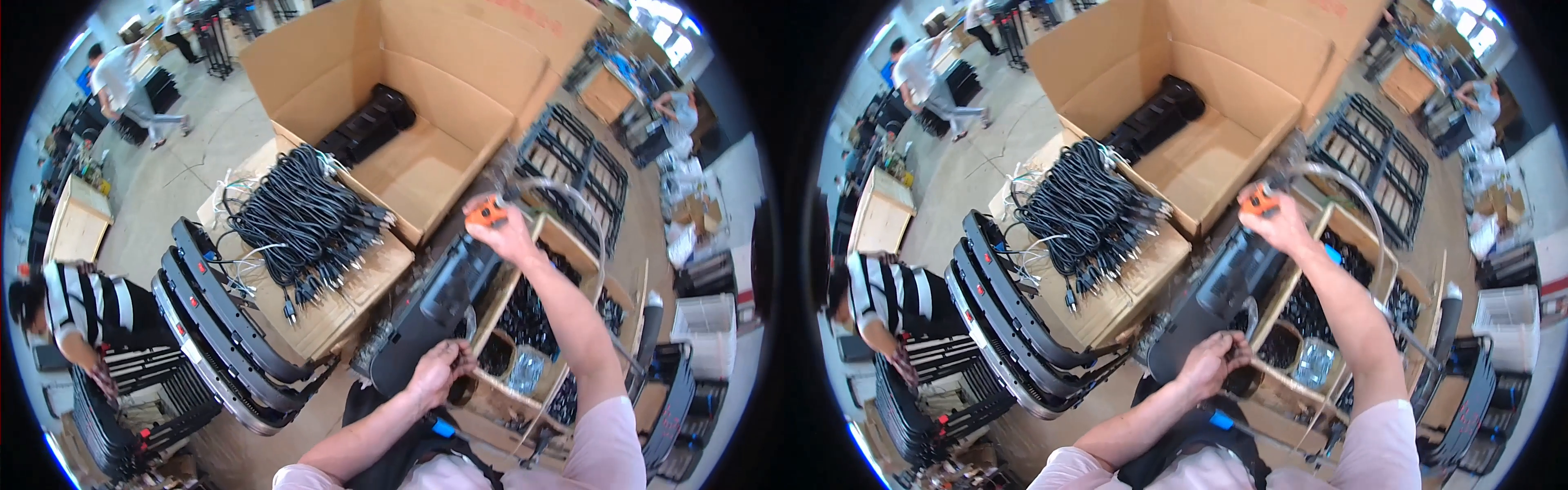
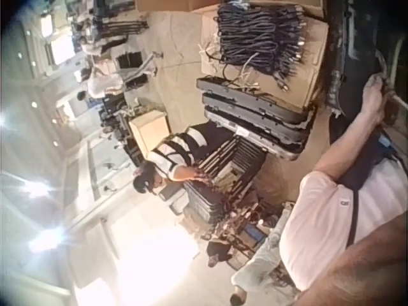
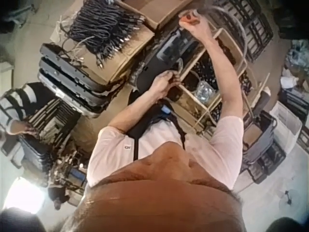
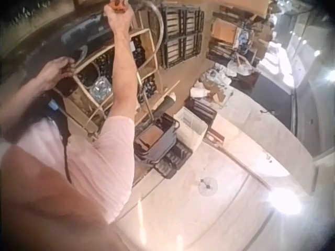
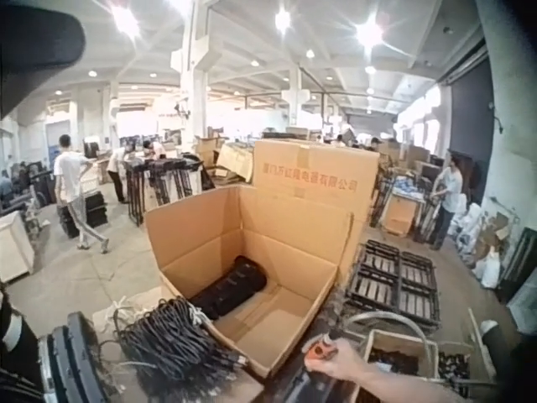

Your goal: Assembling large plastic components by attaching wiring harnesses and using a power screwdriver in a manufacturing setting.

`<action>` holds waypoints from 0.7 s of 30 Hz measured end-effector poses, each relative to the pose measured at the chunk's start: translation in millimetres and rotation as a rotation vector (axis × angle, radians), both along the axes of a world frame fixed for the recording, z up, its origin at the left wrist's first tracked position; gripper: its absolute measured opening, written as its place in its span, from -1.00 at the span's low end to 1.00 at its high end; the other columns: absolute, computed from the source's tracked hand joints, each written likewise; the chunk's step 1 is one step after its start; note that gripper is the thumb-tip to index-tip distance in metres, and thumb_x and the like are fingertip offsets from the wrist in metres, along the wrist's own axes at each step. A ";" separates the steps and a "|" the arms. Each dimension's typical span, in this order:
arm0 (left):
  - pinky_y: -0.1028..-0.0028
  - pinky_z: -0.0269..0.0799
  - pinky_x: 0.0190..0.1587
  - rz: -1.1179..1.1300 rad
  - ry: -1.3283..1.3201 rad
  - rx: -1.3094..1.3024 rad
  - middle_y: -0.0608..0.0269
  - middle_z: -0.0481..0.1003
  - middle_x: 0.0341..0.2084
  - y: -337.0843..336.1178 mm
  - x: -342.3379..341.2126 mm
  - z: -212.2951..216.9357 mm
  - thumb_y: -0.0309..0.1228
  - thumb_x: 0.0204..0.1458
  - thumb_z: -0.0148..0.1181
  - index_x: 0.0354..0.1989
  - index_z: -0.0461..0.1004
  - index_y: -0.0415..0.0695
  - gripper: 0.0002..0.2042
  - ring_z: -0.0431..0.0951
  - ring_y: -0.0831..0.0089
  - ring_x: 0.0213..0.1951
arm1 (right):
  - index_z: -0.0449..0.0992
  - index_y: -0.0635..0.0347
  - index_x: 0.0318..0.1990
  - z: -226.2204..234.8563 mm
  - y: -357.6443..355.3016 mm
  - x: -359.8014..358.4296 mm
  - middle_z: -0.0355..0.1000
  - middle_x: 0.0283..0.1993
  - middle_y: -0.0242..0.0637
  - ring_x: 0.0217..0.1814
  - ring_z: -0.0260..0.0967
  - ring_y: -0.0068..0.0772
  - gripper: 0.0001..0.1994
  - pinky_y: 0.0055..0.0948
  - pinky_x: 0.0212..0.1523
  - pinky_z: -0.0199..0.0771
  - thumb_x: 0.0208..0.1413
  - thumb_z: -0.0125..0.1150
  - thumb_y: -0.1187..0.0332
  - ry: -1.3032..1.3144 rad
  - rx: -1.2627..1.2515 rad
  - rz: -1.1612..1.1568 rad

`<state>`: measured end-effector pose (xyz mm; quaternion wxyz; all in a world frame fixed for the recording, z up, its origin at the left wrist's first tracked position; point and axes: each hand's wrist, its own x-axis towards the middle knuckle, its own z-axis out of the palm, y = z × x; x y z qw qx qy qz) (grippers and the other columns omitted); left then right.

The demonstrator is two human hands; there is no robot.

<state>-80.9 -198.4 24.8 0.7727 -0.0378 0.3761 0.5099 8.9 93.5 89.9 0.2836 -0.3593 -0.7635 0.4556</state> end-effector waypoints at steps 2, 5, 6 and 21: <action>0.35 0.57 0.05 -0.019 0.046 0.044 0.18 0.55 -0.15 -4.3 -6.2 0.9 -0.28 0.52 -0.18 0.03 0.49 -0.25 -0.67 0.59 0.40 -0.09 | 0.58 0.19 0.05 3.8 -5.2 -2.6 0.61 -0.02 -0.33 0.07 0.52 -0.47 -0.61 -0.36 0.21 0.50 0.05 0.47 0.36 0.052 -0.019 -0.053; 0.34 0.54 0.12 -0.108 0.158 0.037 0.18 0.56 -0.10 -4.6 -17.5 8.4 -0.27 0.52 -0.17 0.11 0.49 -0.26 -0.65 0.57 0.40 -0.03 | 0.58 0.22 0.08 34.6 -32.7 6.3 0.60 0.01 -0.32 0.07 0.53 -0.49 -0.56 -0.37 0.20 0.51 0.04 0.51 0.35 0.218 0.007 -0.151; 0.34 0.54 0.13 -0.151 0.157 0.033 0.18 0.56 -0.08 -7.9 -19.2 9.0 -0.27 0.51 -0.16 0.13 0.49 -0.27 -0.65 0.57 0.40 -0.02 | 0.57 0.22 0.09 48.4 -53.6 15.9 0.61 0.02 -0.31 0.07 0.53 -0.49 -0.56 -0.37 0.20 0.52 0.04 0.51 0.36 0.251 -0.031 -0.180; 0.37 0.47 -0.21 -1.342 0.689 -0.029 0.15 0.56 -0.19 -2.9 76.2 -126.9 -0.27 0.28 0.14 0.03 0.57 -0.29 -0.67 0.54 0.39 -0.20 | 0.43 0.33 0.23 89.4 -357.4 214.2 0.60 0.10 -0.07 0.16 0.54 -0.34 -0.46 -0.28 0.27 0.50 0.06 0.43 0.51 0.352 -0.069 -0.930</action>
